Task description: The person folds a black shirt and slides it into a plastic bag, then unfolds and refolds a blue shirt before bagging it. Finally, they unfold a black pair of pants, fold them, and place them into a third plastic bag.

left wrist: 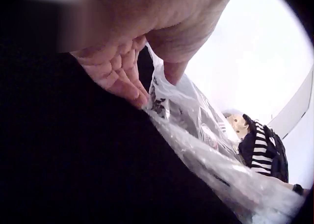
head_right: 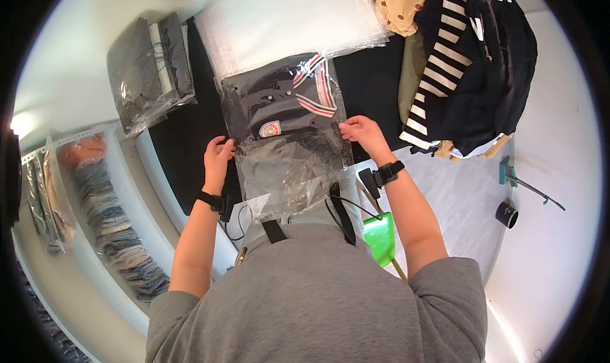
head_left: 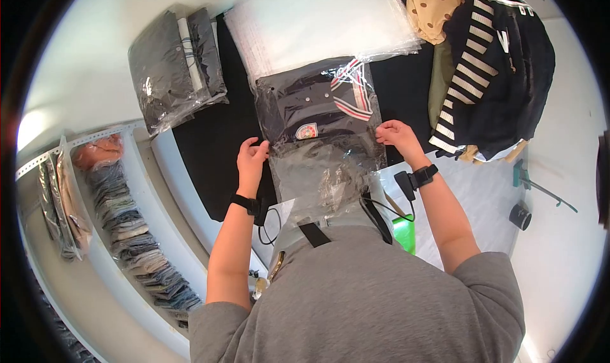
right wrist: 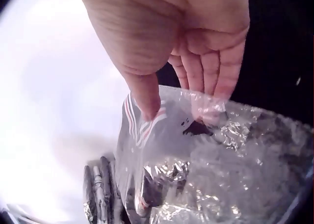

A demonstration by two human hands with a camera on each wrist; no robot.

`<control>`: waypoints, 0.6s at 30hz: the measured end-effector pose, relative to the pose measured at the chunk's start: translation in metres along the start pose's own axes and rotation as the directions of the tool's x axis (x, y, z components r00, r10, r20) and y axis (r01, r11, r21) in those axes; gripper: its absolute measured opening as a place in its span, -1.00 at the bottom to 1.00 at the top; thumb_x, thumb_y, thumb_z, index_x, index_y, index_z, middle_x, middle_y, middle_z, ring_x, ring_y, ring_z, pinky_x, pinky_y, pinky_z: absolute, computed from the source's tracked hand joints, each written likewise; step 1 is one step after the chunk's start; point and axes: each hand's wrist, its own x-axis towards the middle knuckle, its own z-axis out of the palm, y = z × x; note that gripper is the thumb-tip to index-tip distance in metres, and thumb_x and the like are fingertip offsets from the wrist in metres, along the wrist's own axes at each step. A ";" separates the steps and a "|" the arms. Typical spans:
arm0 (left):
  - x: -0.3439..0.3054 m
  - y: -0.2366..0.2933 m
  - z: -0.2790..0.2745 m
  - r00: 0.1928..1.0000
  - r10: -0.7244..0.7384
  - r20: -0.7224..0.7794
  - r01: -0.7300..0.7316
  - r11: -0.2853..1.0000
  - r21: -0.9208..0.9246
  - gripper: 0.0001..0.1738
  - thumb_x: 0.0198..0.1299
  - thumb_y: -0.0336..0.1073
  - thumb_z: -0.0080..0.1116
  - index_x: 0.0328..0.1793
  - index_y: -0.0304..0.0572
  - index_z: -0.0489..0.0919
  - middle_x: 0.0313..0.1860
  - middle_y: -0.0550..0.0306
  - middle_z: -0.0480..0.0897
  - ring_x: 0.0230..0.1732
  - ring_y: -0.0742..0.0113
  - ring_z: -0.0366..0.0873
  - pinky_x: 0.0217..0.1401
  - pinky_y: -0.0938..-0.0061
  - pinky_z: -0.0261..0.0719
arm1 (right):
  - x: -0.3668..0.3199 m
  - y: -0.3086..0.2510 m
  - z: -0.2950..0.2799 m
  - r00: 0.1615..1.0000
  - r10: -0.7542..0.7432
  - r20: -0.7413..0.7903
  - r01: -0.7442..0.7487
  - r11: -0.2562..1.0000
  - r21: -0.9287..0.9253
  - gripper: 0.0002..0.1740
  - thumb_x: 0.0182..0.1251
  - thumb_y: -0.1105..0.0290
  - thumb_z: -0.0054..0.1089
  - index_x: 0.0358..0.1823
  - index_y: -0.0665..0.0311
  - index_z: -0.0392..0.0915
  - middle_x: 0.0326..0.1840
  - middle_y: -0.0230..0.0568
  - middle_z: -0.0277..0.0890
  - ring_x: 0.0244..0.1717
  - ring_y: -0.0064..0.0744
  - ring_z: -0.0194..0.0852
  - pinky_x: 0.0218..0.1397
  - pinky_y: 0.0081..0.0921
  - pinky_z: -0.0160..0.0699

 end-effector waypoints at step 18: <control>-0.006 -0.001 -0.006 0.937 0.270 0.222 -0.347 0.798 0.493 -0.73 0.06 -0.30 0.24 -0.17 -0.31 0.55 -0.22 -0.03 0.58 -0.26 0.16 0.52 -0.21 0.38 0.45 | 0.001 0.005 0.016 0.984 0.175 0.006 -0.166 0.921 0.353 -0.81 0.30 0.40 0.11 -0.13 0.31 0.42 -0.38 -0.24 0.56 -0.44 -0.51 0.55 -0.46 -0.65 0.44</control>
